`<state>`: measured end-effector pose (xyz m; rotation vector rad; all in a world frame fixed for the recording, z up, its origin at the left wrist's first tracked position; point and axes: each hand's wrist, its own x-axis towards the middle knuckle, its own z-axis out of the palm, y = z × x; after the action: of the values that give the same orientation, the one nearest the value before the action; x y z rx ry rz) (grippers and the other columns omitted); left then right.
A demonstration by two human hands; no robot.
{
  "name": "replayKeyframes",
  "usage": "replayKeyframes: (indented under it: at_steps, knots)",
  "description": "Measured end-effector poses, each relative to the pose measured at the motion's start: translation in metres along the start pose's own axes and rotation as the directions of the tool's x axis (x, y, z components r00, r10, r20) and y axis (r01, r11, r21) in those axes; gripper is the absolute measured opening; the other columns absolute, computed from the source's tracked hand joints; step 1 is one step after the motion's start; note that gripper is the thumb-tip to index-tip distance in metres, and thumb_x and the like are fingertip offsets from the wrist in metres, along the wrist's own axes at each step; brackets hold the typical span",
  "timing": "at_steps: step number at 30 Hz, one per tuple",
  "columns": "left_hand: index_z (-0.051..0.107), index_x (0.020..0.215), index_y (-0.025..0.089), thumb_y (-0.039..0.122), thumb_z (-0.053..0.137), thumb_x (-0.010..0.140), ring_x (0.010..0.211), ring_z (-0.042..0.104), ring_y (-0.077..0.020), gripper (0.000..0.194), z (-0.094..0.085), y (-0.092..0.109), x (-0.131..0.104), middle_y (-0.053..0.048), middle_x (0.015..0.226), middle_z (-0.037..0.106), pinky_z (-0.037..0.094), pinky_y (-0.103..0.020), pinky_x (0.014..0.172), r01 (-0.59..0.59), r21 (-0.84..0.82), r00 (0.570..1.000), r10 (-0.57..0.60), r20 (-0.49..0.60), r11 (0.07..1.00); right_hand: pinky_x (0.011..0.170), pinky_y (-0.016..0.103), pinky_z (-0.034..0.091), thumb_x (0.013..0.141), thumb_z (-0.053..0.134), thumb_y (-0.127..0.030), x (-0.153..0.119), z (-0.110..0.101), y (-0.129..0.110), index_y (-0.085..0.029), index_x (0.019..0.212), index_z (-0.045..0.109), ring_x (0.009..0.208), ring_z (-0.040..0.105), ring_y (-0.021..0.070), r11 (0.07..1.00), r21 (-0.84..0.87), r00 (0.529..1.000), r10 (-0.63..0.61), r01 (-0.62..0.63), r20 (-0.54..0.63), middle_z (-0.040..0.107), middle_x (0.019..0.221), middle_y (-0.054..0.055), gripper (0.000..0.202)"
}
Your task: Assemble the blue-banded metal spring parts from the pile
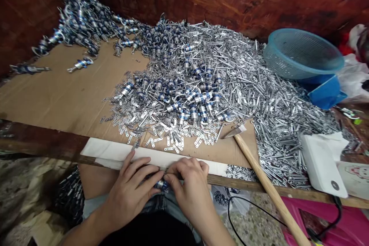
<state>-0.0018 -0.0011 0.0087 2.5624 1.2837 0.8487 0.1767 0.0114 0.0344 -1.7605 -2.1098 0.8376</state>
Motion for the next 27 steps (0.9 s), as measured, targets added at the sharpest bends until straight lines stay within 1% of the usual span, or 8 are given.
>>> replayKeyframes:
  at_steps: [5, 7, 10, 13, 17, 22, 24, 27]
  knots:
    - [0.062, 0.106, 0.018, 0.018, 0.051, 0.087, 0.099, 0.055, -0.0208, 0.022, 0.0, 0.003, -0.001, -0.003, 0.094, 0.066, 0.028, -0.047, 0.109, 0.015, 0.014, 1.0, -0.014, -0.011, 1.0, 0.073, 0.036, 0.029, 0.081, 0.059, -0.022, 0.0, -0.001, -0.005, -0.024, 0.071, 0.061, 0.076, 0.055, 0.0201, 0.999, 0.004, 0.999, 0.033, -0.033, 0.034, 0.064, 0.074, -0.002, 0.011]
    - [0.062, 0.106, 0.019, 0.02, 0.052, 0.087, 0.098, 0.055, -0.0195, 0.021, 0.001, 0.003, -0.005, -0.002, 0.093, 0.066, 0.028, -0.046, 0.109, 0.033, 0.001, 0.999, -0.033, -0.029, 0.999, 0.073, 0.036, 0.029, 0.082, 0.056, -0.021, -0.003, 0.002, -0.007, -0.023, 0.071, 0.061, 0.074, 0.057, 0.0196, 0.998, 0.045, 0.999, 0.05, -0.051, 0.012, 0.066, 0.074, -0.002, 0.012]
    - [0.063, 0.105, 0.018, 0.019, 0.052, 0.088, 0.099, 0.055, -0.0186, 0.02, 0.004, 0.002, -0.008, -0.002, 0.091, 0.066, 0.026, -0.044, 0.11, 0.071, -0.037, 0.996, -0.072, -0.049, 0.997, 0.073, 0.034, 0.03, 0.083, 0.054, -0.019, -0.007, 0.008, -0.01, -0.023, 0.074, 0.062, 0.072, 0.059, 0.0181, 0.996, 0.072, 0.997, 0.06, -0.056, -0.053, 0.068, 0.075, -0.002, 0.012]
    - [0.064, 0.104, 0.019, 0.018, 0.052, 0.088, 0.098, 0.055, -0.0189, 0.021, 0.005, 0.003, -0.01, -0.002, 0.09, 0.066, 0.028, -0.045, 0.109, 0.107, -0.07, 0.991, -0.112, -0.068, 0.992, 0.071, 0.033, 0.03, 0.082, 0.054, -0.018, -0.008, 0.011, -0.013, -0.024, 0.078, 0.063, 0.071, 0.059, 0.0171, 0.998, 0.044, 0.994, 0.058, -0.054, -0.09, 0.068, 0.075, -0.003, 0.012]
    - [0.065, 0.102, 0.019, 0.017, 0.052, 0.087, 0.097, 0.055, -0.0194, 0.02, 0.005, 0.006, -0.009, -0.002, 0.089, 0.065, 0.028, -0.046, 0.108, 0.134, -0.094, 0.987, -0.141, -0.073, 0.987, 0.071, 0.033, 0.027, 0.081, 0.054, -0.015, -0.005, 0.012, -0.014, -0.024, 0.073, 0.061, 0.072, 0.056, 0.0173, 0.999, -0.006, 0.994, 0.036, -0.037, -0.101, 0.066, 0.074, -0.002, 0.014]
    - [0.065, 0.1, 0.02, 0.016, 0.052, 0.086, 0.093, 0.055, -0.02, 0.02, 0.004, 0.009, -0.004, -0.002, 0.085, 0.065, 0.033, -0.05, 0.105, 0.184, -0.137, 0.977, -0.197, -0.081, 0.973, 0.071, 0.033, 0.026, 0.081, 0.054, -0.015, -0.001, 0.011, -0.013, -0.023, 0.072, 0.06, 0.072, 0.053, 0.0168, 0.999, -0.039, 0.994, -0.003, -0.002, -0.113, 0.064, 0.073, -0.002, 0.013]
    - [0.064, 0.101, 0.02, 0.017, 0.054, 0.085, 0.09, 0.056, -0.0193, 0.019, 0.003, 0.008, -0.001, -0.001, 0.083, 0.065, 0.034, -0.05, 0.104, 0.177, -0.143, 0.978, -0.19, -0.088, 0.974, 0.07, 0.033, 0.028, 0.082, 0.053, -0.016, 0.001, 0.009, -0.012, -0.023, 0.073, 0.06, 0.073, 0.054, 0.0167, 0.999, -0.048, 0.995, -0.012, 0.007, -0.099, 0.064, 0.073, -0.002, 0.013]
    - [0.064, 0.1, 0.019, 0.018, 0.054, 0.085, 0.088, 0.058, -0.0179, 0.018, 0.002, 0.007, 0.002, -0.002, 0.082, 0.066, 0.037, -0.048, 0.103, 0.117, -0.116, 0.985, -0.13, -0.11, 0.986, 0.072, 0.033, 0.031, 0.083, 0.052, -0.018, 0.005, 0.006, -0.009, -0.023, 0.074, 0.061, 0.076, 0.056, 0.0172, 0.999, -0.034, 0.998, 0.001, -0.003, -0.057, 0.065, 0.075, -0.002, 0.014]
